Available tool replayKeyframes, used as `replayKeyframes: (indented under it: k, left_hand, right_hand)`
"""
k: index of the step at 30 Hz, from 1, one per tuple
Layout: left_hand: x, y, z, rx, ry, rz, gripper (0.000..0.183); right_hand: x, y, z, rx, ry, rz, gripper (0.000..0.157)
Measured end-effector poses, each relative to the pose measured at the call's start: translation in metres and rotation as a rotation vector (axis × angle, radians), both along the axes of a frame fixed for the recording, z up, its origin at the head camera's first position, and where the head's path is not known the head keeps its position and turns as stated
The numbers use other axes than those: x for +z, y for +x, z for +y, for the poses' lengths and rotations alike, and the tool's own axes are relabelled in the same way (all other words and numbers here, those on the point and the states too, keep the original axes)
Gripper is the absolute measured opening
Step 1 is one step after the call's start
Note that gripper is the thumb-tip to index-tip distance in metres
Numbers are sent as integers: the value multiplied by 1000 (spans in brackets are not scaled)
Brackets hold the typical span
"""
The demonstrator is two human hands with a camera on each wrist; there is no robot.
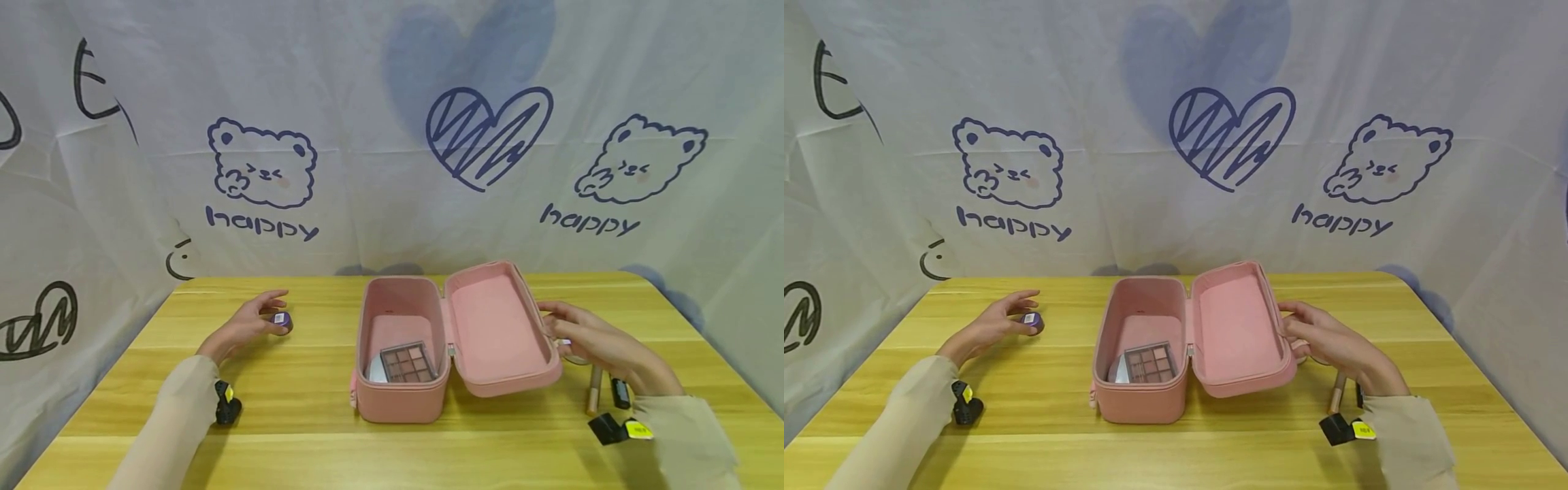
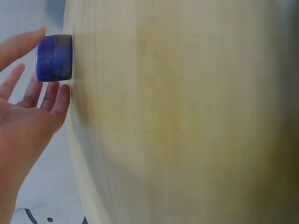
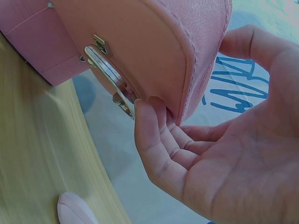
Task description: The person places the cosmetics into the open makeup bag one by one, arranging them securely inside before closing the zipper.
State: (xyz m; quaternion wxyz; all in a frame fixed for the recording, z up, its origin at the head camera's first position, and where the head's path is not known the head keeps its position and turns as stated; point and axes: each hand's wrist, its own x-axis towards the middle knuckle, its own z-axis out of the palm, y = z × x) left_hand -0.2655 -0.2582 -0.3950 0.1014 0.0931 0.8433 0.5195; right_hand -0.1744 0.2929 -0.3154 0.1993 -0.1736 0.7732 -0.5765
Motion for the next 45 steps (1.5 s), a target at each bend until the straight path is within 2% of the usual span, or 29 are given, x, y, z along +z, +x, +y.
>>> replayKeyframes:
  k: [11, 21, 27, 33, 45]
  left_hand:
    - [0, -1, 1, -9, -22, 14, 94]
    - [1, 2, 3, 13, -58, 19, 82]
    - [2, 0, 3, 66, -64, 37, 88]
    - [6, 0, 3, 111, -74, 36, 84]
    - [15, 6, 8, 103, -7, 103, 79]
  right_hand:
    - [1, 1, 1, 2, -8, 3, 64]
    - [2, 2, 1, 0, -3, 11, 64]
    - [2, 2, 0, -7, 4, 12, 63]
    - [0, 1, -1, -10, 0, 11, 62]
    - [2, 1, -1, -5, 5, 11, 62]
